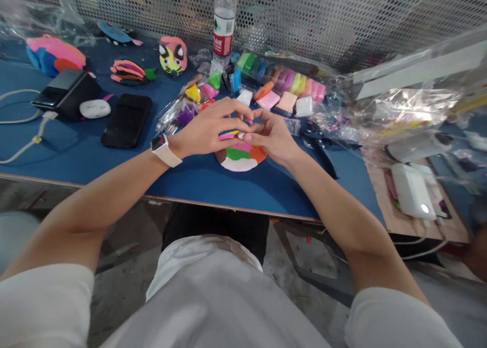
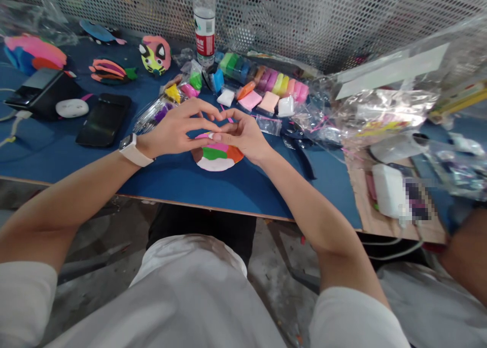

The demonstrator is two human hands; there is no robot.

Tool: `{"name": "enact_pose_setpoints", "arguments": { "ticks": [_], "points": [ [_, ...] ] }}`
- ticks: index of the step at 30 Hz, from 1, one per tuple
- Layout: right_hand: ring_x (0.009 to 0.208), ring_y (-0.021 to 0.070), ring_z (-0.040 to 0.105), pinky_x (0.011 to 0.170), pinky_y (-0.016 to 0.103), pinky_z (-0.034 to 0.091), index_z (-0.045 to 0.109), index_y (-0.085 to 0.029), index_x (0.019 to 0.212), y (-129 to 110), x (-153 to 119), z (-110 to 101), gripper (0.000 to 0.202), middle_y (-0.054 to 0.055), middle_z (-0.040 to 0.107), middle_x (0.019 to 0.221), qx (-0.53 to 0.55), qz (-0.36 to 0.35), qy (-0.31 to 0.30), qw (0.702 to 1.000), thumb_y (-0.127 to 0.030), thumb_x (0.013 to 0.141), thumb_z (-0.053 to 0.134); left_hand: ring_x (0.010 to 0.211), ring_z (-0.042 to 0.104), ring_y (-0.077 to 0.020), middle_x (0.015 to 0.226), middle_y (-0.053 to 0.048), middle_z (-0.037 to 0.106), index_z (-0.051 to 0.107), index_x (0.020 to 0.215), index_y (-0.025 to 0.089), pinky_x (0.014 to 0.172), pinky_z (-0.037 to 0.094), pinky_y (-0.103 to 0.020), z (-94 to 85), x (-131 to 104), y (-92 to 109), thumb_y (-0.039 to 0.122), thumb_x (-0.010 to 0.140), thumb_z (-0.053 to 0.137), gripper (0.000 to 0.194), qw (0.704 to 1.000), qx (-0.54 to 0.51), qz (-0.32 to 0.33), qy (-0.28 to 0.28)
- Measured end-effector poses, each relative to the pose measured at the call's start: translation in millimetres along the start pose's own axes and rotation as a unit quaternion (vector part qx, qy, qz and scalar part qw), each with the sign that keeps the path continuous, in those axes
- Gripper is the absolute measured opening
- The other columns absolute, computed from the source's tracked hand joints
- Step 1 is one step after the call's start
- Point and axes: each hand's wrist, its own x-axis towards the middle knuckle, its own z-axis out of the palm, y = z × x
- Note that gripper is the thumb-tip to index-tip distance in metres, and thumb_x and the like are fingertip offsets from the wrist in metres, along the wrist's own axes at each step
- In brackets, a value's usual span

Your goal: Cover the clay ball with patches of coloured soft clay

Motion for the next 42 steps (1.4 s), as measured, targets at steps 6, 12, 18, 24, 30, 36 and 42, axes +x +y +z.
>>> {"name": "enact_pose_setpoints", "arguments": {
  "ticks": [6,12,18,24,30,36,42],
  "points": [
    [0.089,0.0229,0.087,0.089,0.039,0.075,0.073,-0.03,0.112,-3.3,-1.0,-2.8,0.064,-0.002,0.089,0.095,-0.018,0.009,-0.03,0.999,-0.045,0.068,0.118,0.131,0.07,-0.0301,0.149,-0.012,0.077,0.08,0.131,0.032,0.119,0.061,-0.063,2.9,2.0,-1.6,0.072,0.12,0.054,0.049,0.999,-0.01,0.028,-0.019],
    [0.089,0.0246,0.087,0.091,0.042,0.075,0.072,-0.03,0.113,0.5,0.0,-0.3,0.071,-0.002,0.088,0.094,-0.016,0.006,-0.008,1.0,-0.054,0.065,0.118,0.142,0.067,-0.0373,0.149,-0.016,0.075,0.082,0.126,0.027,0.125,0.056,-0.072,2.7,1.3,0.8,0.077,0.118,0.053,0.058,1.0,-0.017,-0.017,-0.017],
    [0.087,0.0249,0.087,0.09,0.042,0.075,0.072,-0.03,0.11,-2.5,0.1,-4.1,0.069,-0.002,0.087,0.091,-0.022,0.003,-0.014,1.0,-0.051,0.064,0.119,0.138,0.071,-0.032,0.151,-0.009,0.078,0.082,0.133,0.035,0.123,0.058,-0.065,1.5,2.4,-2.6,0.075,0.116,0.06,0.049,0.999,-0.023,0.026,-0.014],
    [0.092,0.026,0.089,0.094,0.043,0.076,0.073,-0.03,0.115,-0.7,-0.8,1.8,0.071,0.0,0.091,0.098,-0.009,0.013,-0.015,1.0,-0.052,0.064,0.119,0.136,0.072,-0.0328,0.143,-0.009,0.078,0.082,0.117,0.032,0.122,0.059,-0.068,2.5,1.5,0.1,0.081,0.117,0.053,0.057,1.0,-0.018,-0.003,-0.002],
    [0.086,0.0243,0.087,0.09,0.043,0.076,0.071,-0.031,0.111,-4.2,-2.7,3.1,0.069,-0.002,0.089,0.095,-0.011,0.01,-0.02,1.0,-0.053,0.065,0.119,0.137,0.07,-0.0341,0.15,-0.013,0.076,0.082,0.129,0.031,0.123,0.058,-0.067,2.4,0.4,0.3,0.078,0.115,0.061,0.053,1.0,-0.014,0.005,-0.014],
    [0.088,0.0263,0.087,0.087,0.043,0.075,0.071,-0.029,0.111,-1.3,-1.8,1.6,0.072,-0.001,0.087,0.094,-0.015,0.011,-0.023,1.0,-0.055,0.064,0.119,0.131,0.071,-0.0319,0.143,-0.01,0.079,0.084,0.122,0.032,0.115,0.059,-0.062,4.4,0.2,-2.6,0.072,0.12,0.056,0.049,0.999,0.0,0.038,0.006],
    [0.089,0.0262,0.086,0.085,0.041,0.073,0.067,-0.029,0.109,0.6,-1.6,0.6,0.071,0.0,0.086,0.094,-0.027,0.005,-0.038,0.999,-0.054,0.067,0.118,0.136,0.068,-0.0348,0.148,-0.012,0.077,0.085,0.126,0.031,0.121,0.054,-0.061,4.0,-0.2,1.2,0.074,0.117,0.059,0.052,1.0,0.002,0.006,-0.022]
  ]
}}
